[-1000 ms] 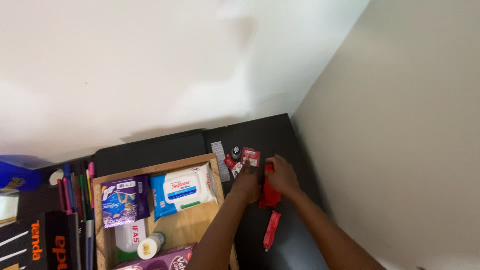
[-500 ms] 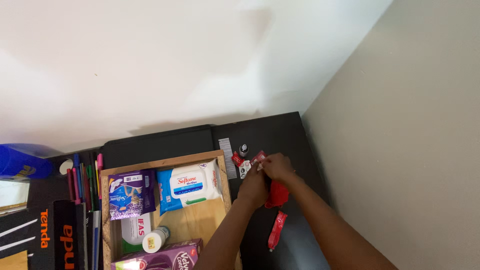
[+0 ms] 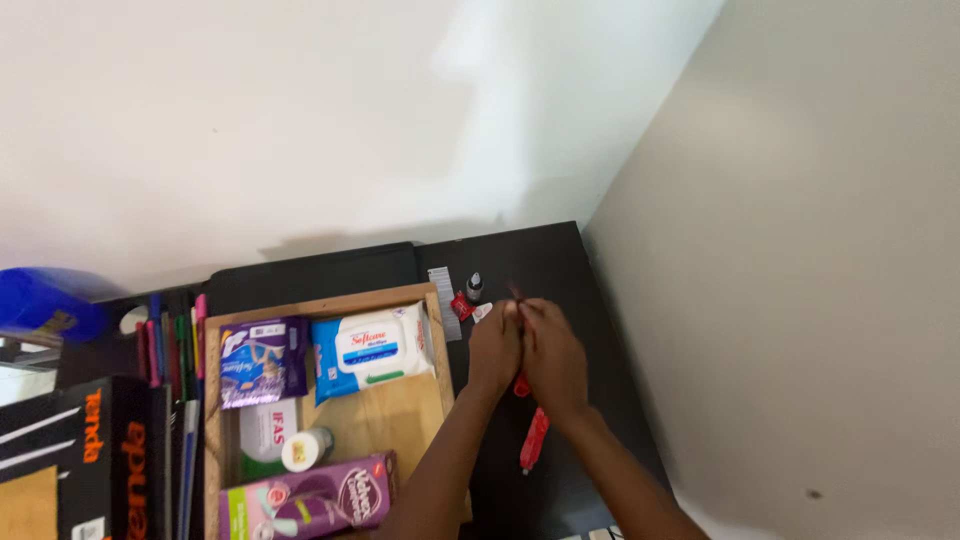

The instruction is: The person uses a red cloth to wipe several small boxes and containers on a desk, including a purple sanitary pad box, a white box, an orange box, and a small white jar. The person wipes each item individually and places them back into a wooden tray.

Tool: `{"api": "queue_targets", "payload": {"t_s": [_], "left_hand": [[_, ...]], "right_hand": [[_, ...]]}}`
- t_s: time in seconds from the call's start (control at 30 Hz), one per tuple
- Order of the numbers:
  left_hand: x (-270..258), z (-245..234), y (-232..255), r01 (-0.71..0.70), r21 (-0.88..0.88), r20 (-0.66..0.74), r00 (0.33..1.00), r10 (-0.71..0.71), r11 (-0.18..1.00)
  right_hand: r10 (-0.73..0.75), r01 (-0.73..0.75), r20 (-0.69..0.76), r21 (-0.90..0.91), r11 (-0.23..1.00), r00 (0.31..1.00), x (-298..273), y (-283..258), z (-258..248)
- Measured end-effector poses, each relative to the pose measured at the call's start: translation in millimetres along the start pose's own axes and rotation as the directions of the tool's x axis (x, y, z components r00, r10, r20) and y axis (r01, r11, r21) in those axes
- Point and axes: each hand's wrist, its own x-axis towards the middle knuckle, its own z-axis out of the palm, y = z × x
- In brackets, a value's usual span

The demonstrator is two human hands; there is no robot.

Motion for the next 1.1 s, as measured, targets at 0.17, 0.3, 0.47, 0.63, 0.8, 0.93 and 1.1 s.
{"api": "queue_targets", "payload": {"t_s": [0.17,0.3,0.47,0.63,0.8,0.93,1.1], "left_hand": [[-40,-17,-12,-0.141,-0.011,-0.186,0.973,0.137,0.99],[-79,-43,-29,-0.048,0.028,-0.231,0.972,0.053,0.998],[-114,-95,-47,-0.052,-0.255,-0.263,0.965,-0.017,0.965],[-136,-154,-59,0.13,-0.107,-0.364,0.918,-0.16,0.986],[-142,-182,-68,0.181,0.165,-0.3,0.946,-0.125,0.97],[-132,-193,-82,0.189,0.251,-0.241,0.962,-0.128,0.949],[-108,-198,-112,0.239,0.3,-0.199,0.963,-0.184,0.924]], "right_hand": [[-0.225,0.238,-0.144,0.083,0.968,0.964,-70,-48,-17],[-0.259,0.263,-0.066,0.074,0.962,0.964,-114,-69,-15],[-0.238,0.236,0.001,0.126,0.964,0.971,-143,-94,-6],[-0.193,0.173,0.064,0.241,0.955,0.979,-146,-104,14],[-0.051,-0.102,0.346,0.408,0.907,0.937,-132,-96,53],[0.046,-0.191,0.356,0.385,0.903,0.933,-123,-87,88],[0.128,-0.217,0.409,0.178,0.96,0.904,-110,-77,123]]}}
